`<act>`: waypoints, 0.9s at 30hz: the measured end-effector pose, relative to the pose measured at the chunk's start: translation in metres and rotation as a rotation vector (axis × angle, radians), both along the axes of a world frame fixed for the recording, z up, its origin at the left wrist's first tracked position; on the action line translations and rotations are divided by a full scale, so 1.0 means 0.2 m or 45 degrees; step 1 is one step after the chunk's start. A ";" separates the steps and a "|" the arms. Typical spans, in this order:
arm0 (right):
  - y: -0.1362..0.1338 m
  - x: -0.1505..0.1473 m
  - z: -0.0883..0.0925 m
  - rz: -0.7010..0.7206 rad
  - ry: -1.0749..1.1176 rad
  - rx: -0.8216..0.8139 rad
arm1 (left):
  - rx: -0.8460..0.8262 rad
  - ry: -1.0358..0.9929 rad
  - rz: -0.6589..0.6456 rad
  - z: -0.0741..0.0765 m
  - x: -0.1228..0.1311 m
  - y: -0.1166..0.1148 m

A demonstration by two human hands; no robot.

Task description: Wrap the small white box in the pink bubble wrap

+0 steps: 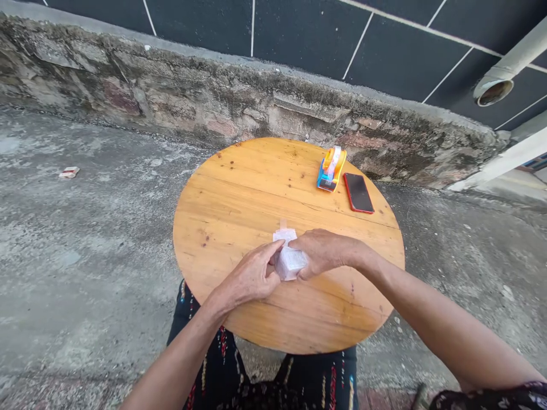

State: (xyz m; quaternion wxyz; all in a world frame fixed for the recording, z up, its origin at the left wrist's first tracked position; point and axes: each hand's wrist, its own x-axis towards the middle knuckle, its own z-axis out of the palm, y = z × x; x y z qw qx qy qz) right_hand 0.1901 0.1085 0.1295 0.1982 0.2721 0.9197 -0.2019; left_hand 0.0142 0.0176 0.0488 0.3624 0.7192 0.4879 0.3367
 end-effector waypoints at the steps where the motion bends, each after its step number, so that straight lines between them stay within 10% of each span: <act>1: 0.02 -0.02 0.01 0.013 -0.031 -0.048 | -0.019 -0.013 0.002 0.00 -0.01 0.00; 16: 0.17 -0.06 -0.01 -0.049 -0.080 -0.518 | -0.152 -0.164 0.102 0.03 0.04 0.05; 27: 0.15 0.08 -0.07 -0.243 0.322 -0.375 | -0.073 0.132 0.193 0.03 0.04 0.12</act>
